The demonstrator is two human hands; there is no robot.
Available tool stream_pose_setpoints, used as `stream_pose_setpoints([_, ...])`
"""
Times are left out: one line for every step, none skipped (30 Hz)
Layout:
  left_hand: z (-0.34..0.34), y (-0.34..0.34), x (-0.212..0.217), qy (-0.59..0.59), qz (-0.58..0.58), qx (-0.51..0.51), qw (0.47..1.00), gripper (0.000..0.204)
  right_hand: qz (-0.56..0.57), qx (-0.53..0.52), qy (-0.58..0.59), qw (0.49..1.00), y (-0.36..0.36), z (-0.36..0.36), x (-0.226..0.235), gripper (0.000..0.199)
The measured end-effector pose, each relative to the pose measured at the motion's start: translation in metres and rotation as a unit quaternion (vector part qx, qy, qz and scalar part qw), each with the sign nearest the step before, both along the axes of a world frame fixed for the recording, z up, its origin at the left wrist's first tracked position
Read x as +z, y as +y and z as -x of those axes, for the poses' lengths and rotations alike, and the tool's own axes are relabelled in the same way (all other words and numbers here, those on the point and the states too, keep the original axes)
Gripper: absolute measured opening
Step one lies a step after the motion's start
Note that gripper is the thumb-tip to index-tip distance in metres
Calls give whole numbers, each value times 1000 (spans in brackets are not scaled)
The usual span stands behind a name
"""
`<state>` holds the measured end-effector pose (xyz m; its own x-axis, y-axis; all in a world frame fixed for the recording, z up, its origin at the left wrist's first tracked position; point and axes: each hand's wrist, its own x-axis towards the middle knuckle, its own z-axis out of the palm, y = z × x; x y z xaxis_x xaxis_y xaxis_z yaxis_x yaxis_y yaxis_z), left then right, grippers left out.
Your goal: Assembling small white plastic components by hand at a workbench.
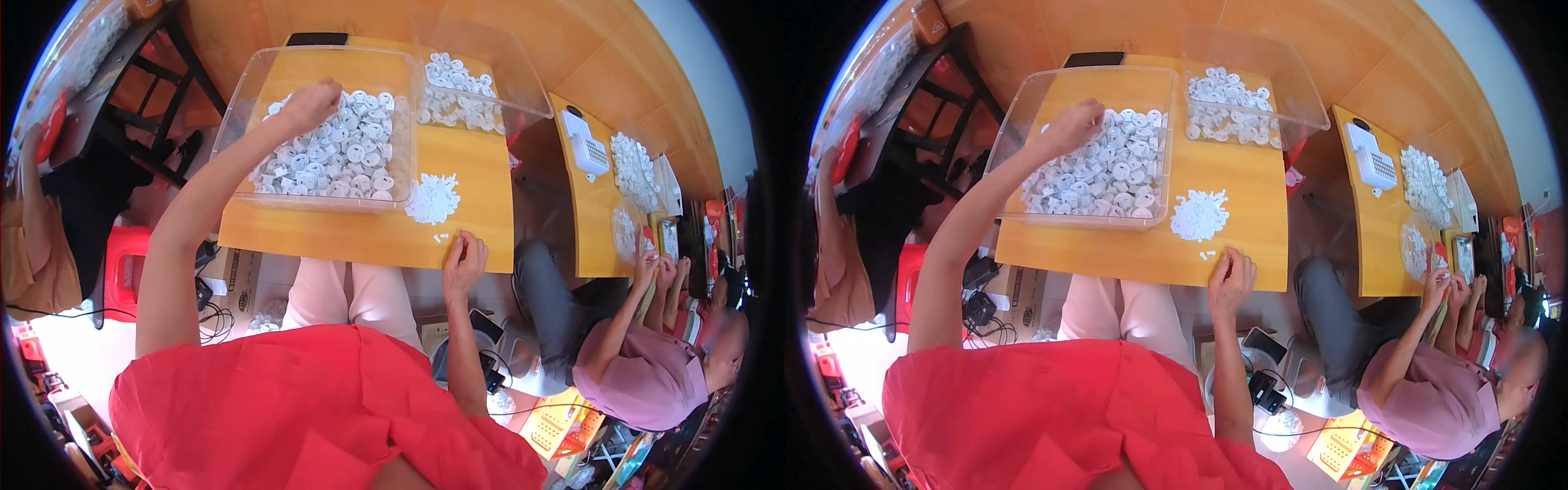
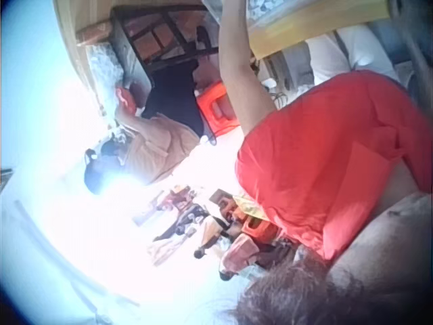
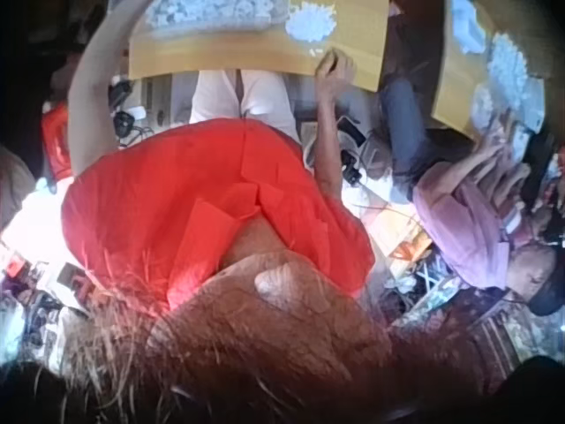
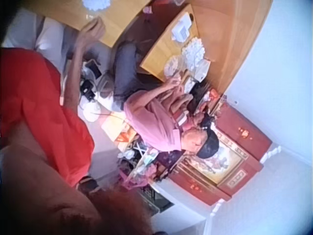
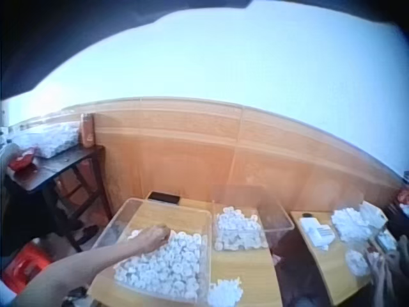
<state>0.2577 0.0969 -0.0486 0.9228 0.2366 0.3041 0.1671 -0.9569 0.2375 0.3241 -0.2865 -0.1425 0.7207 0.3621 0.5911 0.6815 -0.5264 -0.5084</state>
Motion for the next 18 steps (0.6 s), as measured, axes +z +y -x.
stream_pose_setpoints([4,-2,8,2,1,-3,1000,12,-20,13,29,999,-1,1,2,9])
stream_pose_setpoints([10,-3,17,-26,118,18,993,12,-41,28,57,997,-2,1,3,8])
stream_pose_setpoints([16,-4,24,-54,233,39,970,12,-40,28,57,997,-5,2,3,8])
stream_pose_setpoints([24,0,28,-58,276,31,959,12,-41,50,67,996,-7,2,3,10])
stream_pose_setpoints([29,-7,37,-59,277,32,959,12,-41,70,76,994,-10,0,3,12])
stream_pose_setpoints([37,-14,46,-70,405,43,911,11,-40,71,76,994,-13,0,5,12])
stream_pose_setpoints([47,-24,55,-79,525,54,846,11,-9,89,79,993,-16,0,7,16])
stream_pose_setpoints([57,-31,60,-80,525,56,846,11,23,108,82,991,-18,0,8,20])
stream_pose_setpoints([66,-39,63,-103,609,35,785,10,24,109,82,990,-20,0,10,20])
stream_pose_setpoints([79,-48,69,-126,685,15,717,10,62,134,71,986,-21,1,12,24])
stream_pose_setpoints([88,-58,74,-125,687,14,716,10,101,155,60,981,-24,1,13,29])
stream_pose_setpoints([96,-70,78,-125,733,-17,668,12,103,152,60,981,-26,3,15,29])
stream_pose_setpoints([107,-82,83,-127,775,-46,618,16,126,154,43,979,-26,6,19,31])
stream_pose_setpoints([117,-94,84,-136,784,-77,601,20,150,156,27,976,-27,7,22,34])
stream_pose_setpoints([125,-104,84,-144,792,-109,583,24,151,156,26,976,-28,9,25,34])
stream_pose_setpoints([133,-115,83,-149,799,-112,572,31,158,167,40,972,-30,13,30,38])
stream_pose_setpoints([139,-127,78,-162,810,-118,551,30,164,179,54,968,-32,16,32,41])
stream_pose_setpoints([145,-138,72,-174,821,-123,530,30,165,182,54,968,-33,18,32,41])
